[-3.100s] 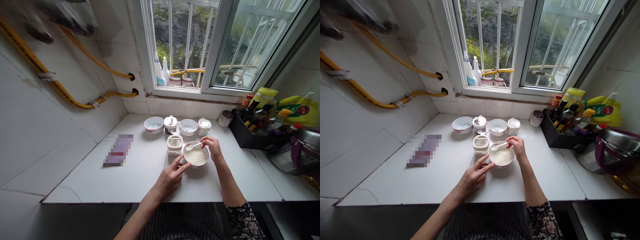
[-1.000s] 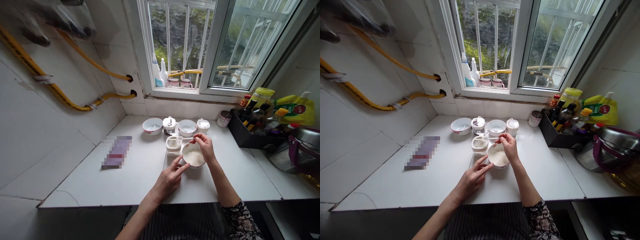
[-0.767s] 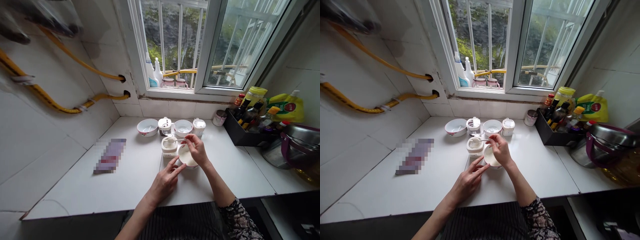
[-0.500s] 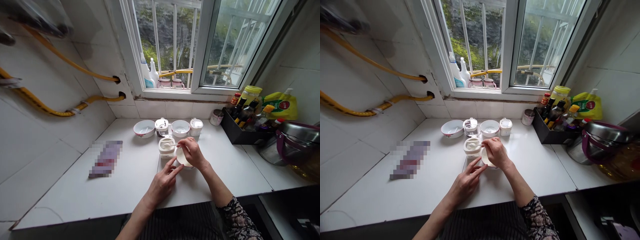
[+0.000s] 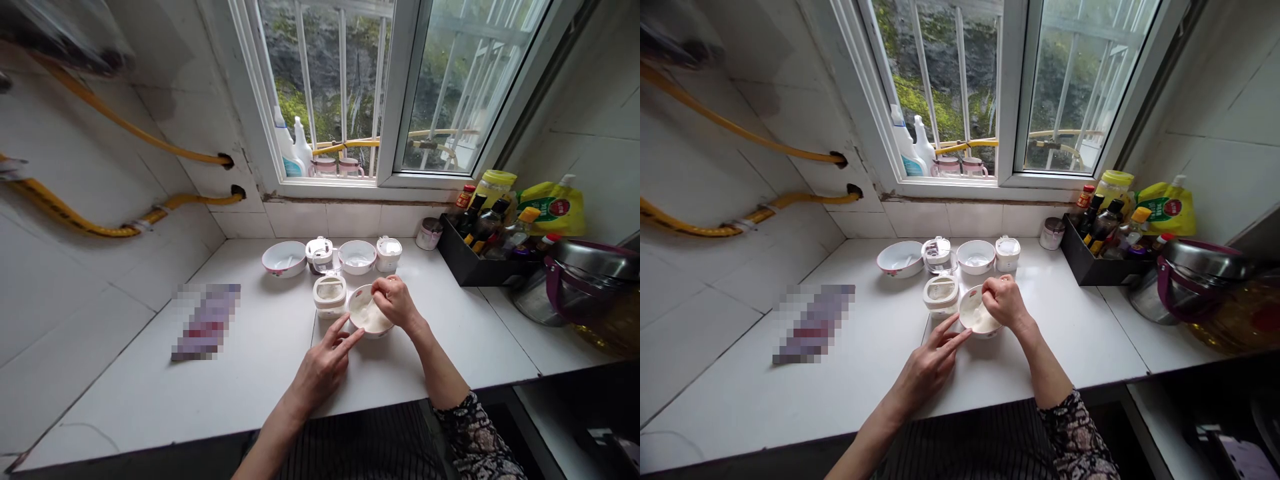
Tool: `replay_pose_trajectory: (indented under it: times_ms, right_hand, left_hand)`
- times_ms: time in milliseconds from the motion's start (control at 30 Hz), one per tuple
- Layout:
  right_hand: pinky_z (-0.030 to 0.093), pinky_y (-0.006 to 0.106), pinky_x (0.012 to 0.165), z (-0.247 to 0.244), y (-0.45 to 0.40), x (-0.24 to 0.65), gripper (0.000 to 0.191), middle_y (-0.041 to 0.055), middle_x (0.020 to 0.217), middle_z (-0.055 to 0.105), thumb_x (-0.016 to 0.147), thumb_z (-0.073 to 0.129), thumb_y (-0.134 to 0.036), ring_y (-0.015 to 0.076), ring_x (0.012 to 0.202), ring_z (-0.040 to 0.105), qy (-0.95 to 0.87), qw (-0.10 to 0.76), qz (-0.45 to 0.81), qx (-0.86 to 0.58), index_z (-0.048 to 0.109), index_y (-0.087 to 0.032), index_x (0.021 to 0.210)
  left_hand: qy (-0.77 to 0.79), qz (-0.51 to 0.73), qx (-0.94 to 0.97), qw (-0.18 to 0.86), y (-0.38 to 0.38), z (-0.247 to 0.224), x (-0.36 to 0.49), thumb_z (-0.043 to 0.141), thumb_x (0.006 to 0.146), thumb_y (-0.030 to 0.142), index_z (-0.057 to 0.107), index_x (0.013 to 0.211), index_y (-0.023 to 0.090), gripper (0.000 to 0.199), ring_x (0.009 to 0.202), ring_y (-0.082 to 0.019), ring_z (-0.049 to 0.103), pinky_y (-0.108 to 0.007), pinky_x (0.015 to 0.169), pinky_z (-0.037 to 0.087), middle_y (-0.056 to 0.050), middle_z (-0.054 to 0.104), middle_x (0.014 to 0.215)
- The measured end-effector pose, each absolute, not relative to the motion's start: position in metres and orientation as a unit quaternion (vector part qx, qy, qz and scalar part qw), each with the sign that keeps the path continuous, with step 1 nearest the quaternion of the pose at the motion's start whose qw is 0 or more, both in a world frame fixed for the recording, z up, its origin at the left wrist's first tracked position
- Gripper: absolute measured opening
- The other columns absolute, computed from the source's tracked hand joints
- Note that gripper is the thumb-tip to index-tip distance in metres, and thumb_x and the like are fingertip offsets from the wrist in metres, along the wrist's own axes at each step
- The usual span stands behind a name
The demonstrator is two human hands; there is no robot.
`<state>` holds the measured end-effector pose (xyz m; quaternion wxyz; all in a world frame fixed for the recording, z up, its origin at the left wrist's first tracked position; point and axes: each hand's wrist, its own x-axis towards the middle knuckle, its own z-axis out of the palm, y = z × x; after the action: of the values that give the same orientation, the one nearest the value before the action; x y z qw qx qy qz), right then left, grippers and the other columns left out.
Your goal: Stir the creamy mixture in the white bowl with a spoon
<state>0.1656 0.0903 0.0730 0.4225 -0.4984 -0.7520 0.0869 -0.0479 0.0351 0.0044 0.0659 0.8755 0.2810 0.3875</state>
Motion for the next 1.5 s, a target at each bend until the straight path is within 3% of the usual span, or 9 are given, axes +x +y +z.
replay_pose_trajectory:
  times_ms: [133, 267, 367, 600, 1233, 1500]
  right_hand:
    - [0.043, 0.031, 0.078, 0.072, 0.090, 0.160, 0.016, -0.0017, 0.054, 0.062, 0.070, 0.045, -0.015, 0.0140, 0.057, 0.052, -0.736, 0.427, 0.153, -0.503, 0.053, -0.022, 0.058]
    - [0.040, 0.026, 0.056, 0.074, 0.091, 0.163, 0.013, -0.0046, 0.043, 0.051, 0.066, 0.045, -0.020, 0.0123, 0.045, 0.046, -0.653, 0.474, 0.285, -0.518, 0.056, -0.022, 0.059]
    - [0.037, 0.025, 0.049, 0.076, 0.093, 0.167, 0.012, -0.0049, 0.042, 0.050, 0.062, 0.046, -0.023, 0.0121, 0.043, 0.045, -0.586, 0.506, 0.361, -0.520, 0.058, -0.021, 0.059]
    - [0.039, 0.025, 0.053, 0.081, 0.095, 0.170, 0.012, -0.0039, 0.041, 0.051, 0.058, 0.049, -0.025, 0.0118, 0.044, 0.044, -0.509, 0.554, 0.424, -0.505, 0.060, -0.020, 0.056]
    - [0.039, 0.027, 0.056, 0.083, 0.095, 0.174, 0.010, -0.0042, 0.041, 0.050, 0.058, 0.052, -0.025, 0.0121, 0.046, 0.045, -0.470, 0.565, 0.432, -0.523, 0.060, -0.020, 0.057]
    - [0.048, 0.032, 0.069, 0.085, 0.098, 0.159, 0.012, -0.0018, 0.057, 0.062, 0.071, 0.057, -0.032, 0.0163, 0.059, 0.058, -0.502, 0.592, 0.401, -0.486, 0.061, -0.021, 0.075]
  left_hand:
    - [0.280, 0.391, 0.874, 0.067, 0.036, 0.002, -0.047, 0.038, 0.086, -0.002, 0.048, 0.141, 0.024, 0.062, 0.101, -0.016, 0.067, -0.028, 0.082, 0.060, -0.016, 0.038, 0.149]
    - [0.280, 0.388, 0.875, 0.071, 0.036, 0.002, -0.047, 0.039, 0.086, -0.003, 0.049, 0.141, 0.024, 0.062, 0.101, -0.016, 0.067, -0.028, 0.084, 0.060, -0.015, 0.038, 0.149]
    - [0.280, 0.388, 0.875, 0.073, 0.036, 0.003, -0.047, 0.039, 0.086, -0.003, 0.049, 0.140, 0.024, 0.062, 0.101, -0.016, 0.067, -0.028, 0.085, 0.060, -0.015, 0.038, 0.149]
    - [0.278, 0.388, 0.876, 0.077, 0.035, 0.005, -0.047, 0.038, 0.085, -0.004, 0.049, 0.141, 0.023, 0.063, 0.101, -0.016, 0.067, -0.030, 0.086, 0.060, -0.015, 0.039, 0.148]
    - [0.277, 0.386, 0.877, 0.067, 0.036, 0.004, -0.046, 0.039, 0.082, -0.004, 0.047, 0.141, 0.022, 0.065, 0.101, -0.017, 0.067, -0.029, 0.083, 0.060, -0.017, 0.038, 0.149]
    - [0.278, 0.387, 0.875, 0.087, 0.036, 0.005, -0.046, 0.039, 0.081, -0.005, 0.045, 0.143, 0.025, 0.070, 0.103, -0.017, 0.067, -0.031, 0.086, 0.060, -0.016, 0.038, 0.150]
